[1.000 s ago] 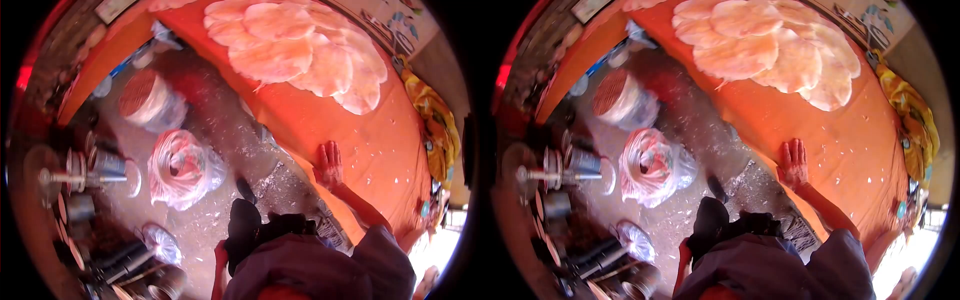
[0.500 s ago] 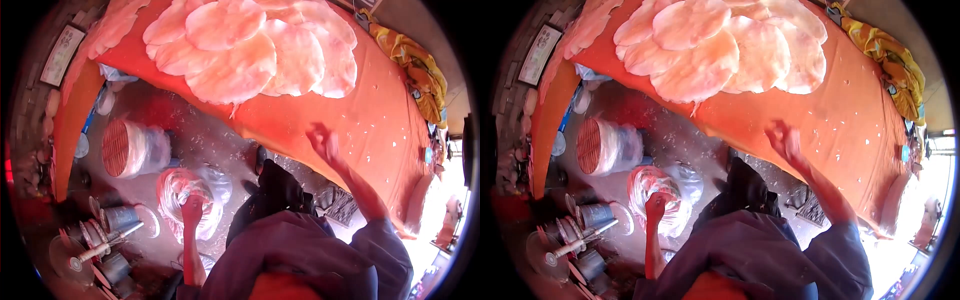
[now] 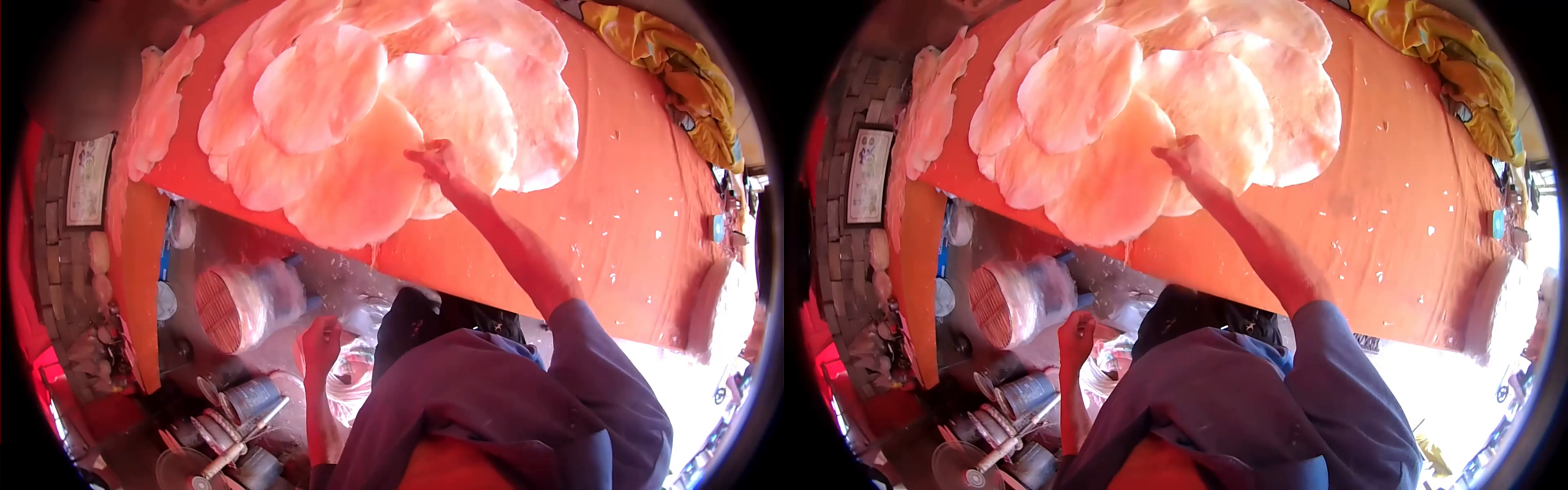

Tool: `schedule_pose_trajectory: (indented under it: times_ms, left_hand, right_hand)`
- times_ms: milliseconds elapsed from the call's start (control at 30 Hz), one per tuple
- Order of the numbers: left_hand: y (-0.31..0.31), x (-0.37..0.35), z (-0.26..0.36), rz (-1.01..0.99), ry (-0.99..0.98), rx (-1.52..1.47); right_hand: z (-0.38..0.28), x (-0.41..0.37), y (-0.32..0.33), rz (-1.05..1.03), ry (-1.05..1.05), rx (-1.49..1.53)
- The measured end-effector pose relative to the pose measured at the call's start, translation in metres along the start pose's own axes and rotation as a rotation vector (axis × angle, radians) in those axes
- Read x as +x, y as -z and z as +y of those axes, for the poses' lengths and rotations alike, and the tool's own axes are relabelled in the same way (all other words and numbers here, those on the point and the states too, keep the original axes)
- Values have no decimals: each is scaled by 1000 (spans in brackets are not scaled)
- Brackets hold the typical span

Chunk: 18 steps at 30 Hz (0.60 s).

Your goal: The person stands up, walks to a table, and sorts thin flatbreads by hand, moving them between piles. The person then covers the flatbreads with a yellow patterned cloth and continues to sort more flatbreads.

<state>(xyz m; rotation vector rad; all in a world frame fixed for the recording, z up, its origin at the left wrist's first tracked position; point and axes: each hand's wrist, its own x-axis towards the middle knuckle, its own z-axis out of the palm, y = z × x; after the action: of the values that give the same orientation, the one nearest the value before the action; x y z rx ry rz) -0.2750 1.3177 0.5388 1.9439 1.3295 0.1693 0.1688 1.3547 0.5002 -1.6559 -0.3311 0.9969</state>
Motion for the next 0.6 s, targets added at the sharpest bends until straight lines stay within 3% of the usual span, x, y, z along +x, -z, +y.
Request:
schedule_pose_trajectory:
  times_ms: [33,100,133,167,233,300,367,400,500,533,600]
  left_hand:
    - [4,11,6,-8,-3,12]
    - [11,37,22,-40,-112,68]
    - [14,48,38,-34,-86,9]
    - [16,60,43,-48,-95,16]
    - [22,84,58,-8,-141,69]
    - [28,119,86,-58,-176,49]
    - [35,143,101,-73,-286,103]
    - [36,154,104,-71,-236,72]
    - [47,192,112,-85,-293,127]
    - [52,203,118,-122,-243,138]
    - [58,227,112,-114,-306,113]
  right_hand:
    - [-4,0,1,6,-6,12]
    - [-14,-7,2,-170,-39,-105]
    - [-20,0,-6,-151,-107,-278]
    - [-24,3,-8,-137,-113,-268]
    - [-25,1,-10,-23,227,-713]
    - [-29,-7,-19,49,336,-697]
    - [-14,1,-28,144,354,-619]
    - [-12,7,-30,155,347,-611]
    - [-9,19,-31,-52,336,-869]
    - [-27,4,-25,-87,345,-484]
    - [-45,-11,-5,-78,390,-137]
